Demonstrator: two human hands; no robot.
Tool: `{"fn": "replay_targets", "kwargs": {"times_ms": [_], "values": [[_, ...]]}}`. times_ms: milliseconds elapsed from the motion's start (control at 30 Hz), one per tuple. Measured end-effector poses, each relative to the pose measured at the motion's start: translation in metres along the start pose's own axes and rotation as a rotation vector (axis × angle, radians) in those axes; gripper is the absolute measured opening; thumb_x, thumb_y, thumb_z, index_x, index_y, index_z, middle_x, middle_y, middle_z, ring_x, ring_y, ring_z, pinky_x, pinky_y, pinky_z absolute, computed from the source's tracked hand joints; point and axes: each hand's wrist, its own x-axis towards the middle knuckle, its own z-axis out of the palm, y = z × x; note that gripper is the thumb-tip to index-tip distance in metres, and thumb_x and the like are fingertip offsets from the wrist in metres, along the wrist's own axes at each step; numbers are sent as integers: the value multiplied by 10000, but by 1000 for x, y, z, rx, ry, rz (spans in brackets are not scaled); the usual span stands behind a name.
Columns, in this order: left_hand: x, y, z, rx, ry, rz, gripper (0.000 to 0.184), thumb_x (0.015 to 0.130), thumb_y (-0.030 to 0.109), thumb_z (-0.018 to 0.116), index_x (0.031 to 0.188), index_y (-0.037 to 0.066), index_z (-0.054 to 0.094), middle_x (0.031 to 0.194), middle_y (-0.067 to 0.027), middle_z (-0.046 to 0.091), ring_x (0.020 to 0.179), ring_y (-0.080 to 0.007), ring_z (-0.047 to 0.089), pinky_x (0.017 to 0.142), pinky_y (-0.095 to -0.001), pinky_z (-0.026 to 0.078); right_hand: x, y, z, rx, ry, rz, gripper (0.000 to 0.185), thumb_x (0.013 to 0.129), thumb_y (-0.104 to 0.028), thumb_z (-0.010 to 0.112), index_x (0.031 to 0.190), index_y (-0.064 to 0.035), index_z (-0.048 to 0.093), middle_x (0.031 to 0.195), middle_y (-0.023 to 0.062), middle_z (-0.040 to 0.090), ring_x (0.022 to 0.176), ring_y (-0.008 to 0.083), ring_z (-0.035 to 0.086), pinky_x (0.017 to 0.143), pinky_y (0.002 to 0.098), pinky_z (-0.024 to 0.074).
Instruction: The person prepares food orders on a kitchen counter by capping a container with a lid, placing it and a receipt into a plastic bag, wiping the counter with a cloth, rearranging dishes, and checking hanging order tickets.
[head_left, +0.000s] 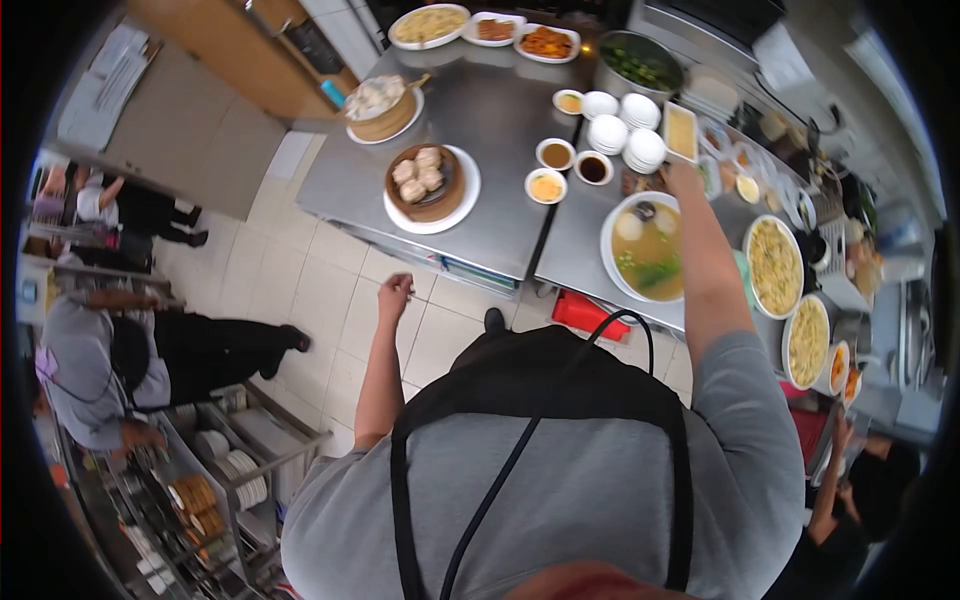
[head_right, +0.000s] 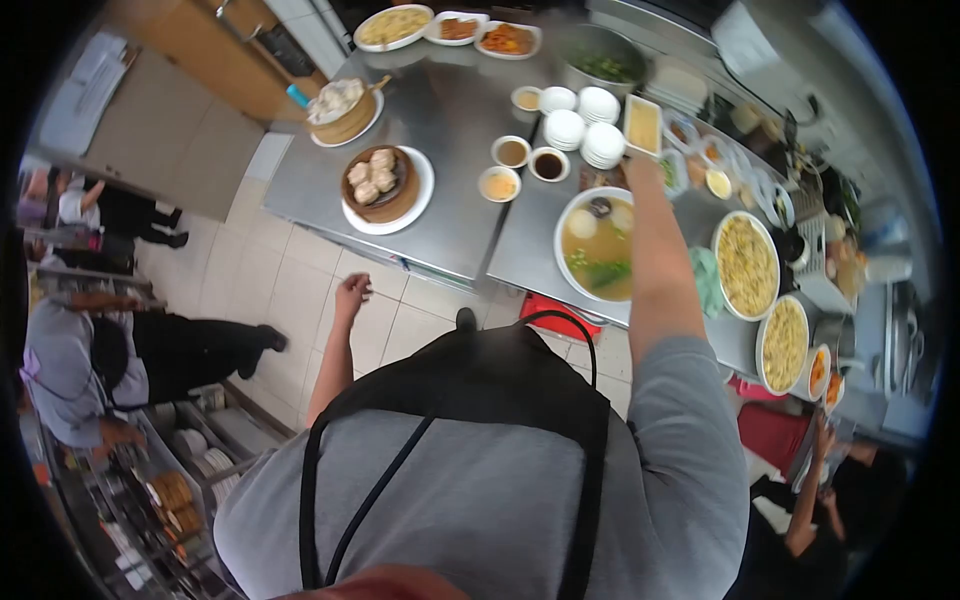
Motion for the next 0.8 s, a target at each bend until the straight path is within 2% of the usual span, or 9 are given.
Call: {"fn": "replay_targets", "kwargs": {"times_ms": [167, 267, 367, 433, 467, 533, 600, 667, 800], "values": [[24, 64, -39, -95, 86, 95, 244, 805, 207, 547, 944, 8, 576, 786, -72, 606, 673, -141, 600, 536, -233, 461, 9, 11, -4, -138, -74, -8, 244, 739, -155, 483, 896, 1, 586, 917, 194, 590, 869, 318, 576, 725, 405, 468], [46, 82, -47, -150, 58, 75, 229, 823, 200, 522, 966, 26, 564, 852, -58, 594, 733, -134, 588, 616, -246, 468, -25, -18, -80, -244, 43, 60, 235, 721, -174, 524, 865, -1, 591, 897, 193, 594, 846, 315, 582, 713, 412, 469], [66, 99, -45, -186, 23, 75, 234, 825, 188, 520, 977, 15, 554, 851, -75, 588, 724, -145, 590, 617, -248, 474, -40, -36, -125, -116, 205, 139, 216, 710, -178, 536, 821, -2, 596, 858, 175, 608, 797, 297, 597, 679, 391, 474], [79, 102, -40, -216, 3, 60, 243, 823, 179, 522, 990, 4, 543, 845, -80, 585, 713, -149, 591, 616, -246, 480, -38, -40, -139, 52, 374, 56, 222, 678, -220, 590, 745, -9, 606, 724, 149, 621, 662, 250, 613, 618, 357, 477], [85, 103, -39, -244, -16, 47, 253, 821, 170, 524, 1003, -7, 531, 839, -85, 582, 702, -152, 592, 615, -245, 486, -35, -49, -141, 50, 372, 61, 222, 678, -220, 590, 745, -9, 606, 724, 149, 621, 662, 250, 613, 618, 357, 477], [95, 107, -36, -293, -63, -1, 263, 822, 155, 519, 1017, -21, 514, 837, -92, 579, 690, -155, 592, 613, -247, 495, -29, -87, -145, 613, 213, -95, 212, 671, -216, 619, 698, -6, 608, 610, 109, 604, 531, 171, 584, 536, 300, 468], [102, 111, -32, -340, -116, -50, 273, 822, 139, 514, 1032, -34, 497, 835, -100, 575, 679, -157, 592, 610, -250, 504, -14, -135, -121, 889, -7, -216, 198, 723, -192, 623, 695, 0, 583, 592, 35, 572, 534, 74, 550, 493, 198, 463], [107, 114, -28, -390, -160, -162, 268, 817, 104, 504, 1039, -43, 470, 845, -116, 572, 686, -169, 594, 603, -265, 520, -11, -198, -104, 976, -262, -176, 168, 717, -145, 626, 739, 20, 600, 630, 70, 596, 527, 94, 574, 483, 186, 477], [112, 112, -27, -408, -205, -188, 261, 792, 31, 497, 1034, -47, 438, 826, -115, 560, 661, -178, 590, 549, -263, 525, 14, -265, -41, 1082, -462, -123, 154, 694, -100, 608, 694, 52, 588, 629, 98, 603, 526, 128, 592, 495, 206, 496]]}}
